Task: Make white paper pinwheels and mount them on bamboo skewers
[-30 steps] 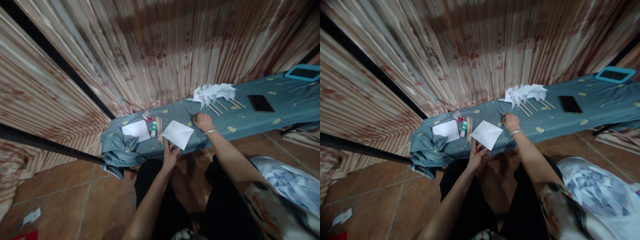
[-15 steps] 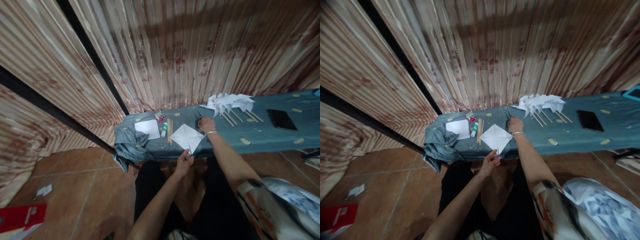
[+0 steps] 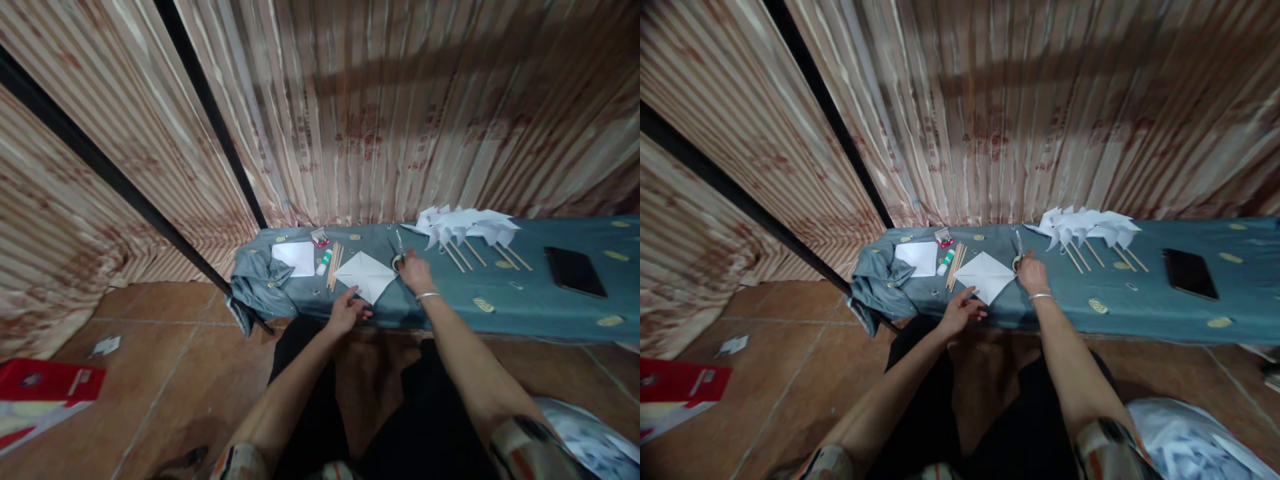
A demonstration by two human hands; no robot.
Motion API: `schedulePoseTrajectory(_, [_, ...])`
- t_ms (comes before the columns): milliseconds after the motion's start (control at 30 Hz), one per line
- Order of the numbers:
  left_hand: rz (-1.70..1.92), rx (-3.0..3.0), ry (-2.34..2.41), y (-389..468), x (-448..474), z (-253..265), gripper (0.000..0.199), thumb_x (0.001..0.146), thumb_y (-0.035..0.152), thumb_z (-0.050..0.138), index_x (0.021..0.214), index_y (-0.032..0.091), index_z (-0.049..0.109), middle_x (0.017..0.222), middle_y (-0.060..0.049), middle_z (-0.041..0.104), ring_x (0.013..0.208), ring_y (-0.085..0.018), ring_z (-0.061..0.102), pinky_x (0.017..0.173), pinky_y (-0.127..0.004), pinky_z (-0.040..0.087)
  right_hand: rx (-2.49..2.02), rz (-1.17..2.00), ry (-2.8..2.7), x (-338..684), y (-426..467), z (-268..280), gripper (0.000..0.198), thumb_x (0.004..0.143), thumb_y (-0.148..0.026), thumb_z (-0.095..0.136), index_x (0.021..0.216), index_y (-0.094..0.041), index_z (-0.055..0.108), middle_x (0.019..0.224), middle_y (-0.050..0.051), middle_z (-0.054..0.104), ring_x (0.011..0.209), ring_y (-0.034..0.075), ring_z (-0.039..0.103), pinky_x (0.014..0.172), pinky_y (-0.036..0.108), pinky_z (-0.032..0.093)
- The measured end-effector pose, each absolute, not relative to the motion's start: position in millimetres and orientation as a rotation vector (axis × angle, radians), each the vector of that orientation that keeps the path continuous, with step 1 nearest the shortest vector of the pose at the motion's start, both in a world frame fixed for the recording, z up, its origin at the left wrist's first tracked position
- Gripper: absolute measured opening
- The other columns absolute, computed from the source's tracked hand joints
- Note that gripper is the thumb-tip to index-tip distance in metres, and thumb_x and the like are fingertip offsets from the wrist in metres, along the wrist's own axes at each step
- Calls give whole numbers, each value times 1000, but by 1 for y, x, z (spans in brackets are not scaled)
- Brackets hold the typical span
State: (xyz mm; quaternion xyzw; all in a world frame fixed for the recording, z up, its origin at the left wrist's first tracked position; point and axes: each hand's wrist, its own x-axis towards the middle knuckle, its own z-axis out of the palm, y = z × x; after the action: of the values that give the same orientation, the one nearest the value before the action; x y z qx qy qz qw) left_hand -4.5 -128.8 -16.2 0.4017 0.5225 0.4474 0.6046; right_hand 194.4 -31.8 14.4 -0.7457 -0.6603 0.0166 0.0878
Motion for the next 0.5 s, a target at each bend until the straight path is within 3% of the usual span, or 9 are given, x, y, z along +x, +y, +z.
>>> schedulePoseTrajectory(100, [1137, 1029, 1364, -114, -32, -9, 33, 76, 18, 66, 109, 12, 64, 73, -3, 67, 55, -11, 62, 57, -25, 53, -2185, 56, -1985, 197, -37, 14, 42, 93, -22, 42, 125, 5, 46, 96, 28, 70, 94, 33, 69, 80, 39, 49])
schedulePoseTrajectory(167, [1220, 1110, 1488, -100, -52, -1, 28, 74, 15, 66, 102, 13, 67, 81, -4, 69, 69, -13, 64, 67, -26, 55, -2164, 66, -2000, 198, -38, 16, 40, 92, -22, 44, 123, 4, 49, 97, 29, 70, 93, 34, 69, 80, 40, 49])
schedulePoseTrajectory(233, [1274, 1206, 1606, -84, -70, 8, 34, 70, 10, 67, 104, 15, 68, 96, -6, 69, 87, -16, 65, 80, -29, 54, -2149, 79, -2008, 198, -39, 18, 37, 91, -20, 44, 117, 3, 54, 97, 30, 69, 92, 35, 69, 79, 41, 50])
schedulePoseTrajectory(367, [1229, 1401, 1793, -57, -94, 17, 43, 70, 10, 66, 113, 16, 66, 110, -8, 67, 105, -21, 61, 94, -35, 49, -2134, 100, -2011, 197, -41, 18, 31, 90, -19, 45, 105, -1, 65, 97, 30, 70, 93, 35, 69, 81, 42, 50])
schedulePoseTrajectory(500, [1090, 1588, 1865, -41, -101, 7, 41, 70, 12, 67, 111, 16, 66, 109, -10, 69, 104, -23, 62, 94, -37, 48, -2160, 88, -1997, 195, -41, 16, 30, 90, -20, 46, 100, -5, 70, 93, 28, 70, 91, 34, 69, 78, 42, 51])
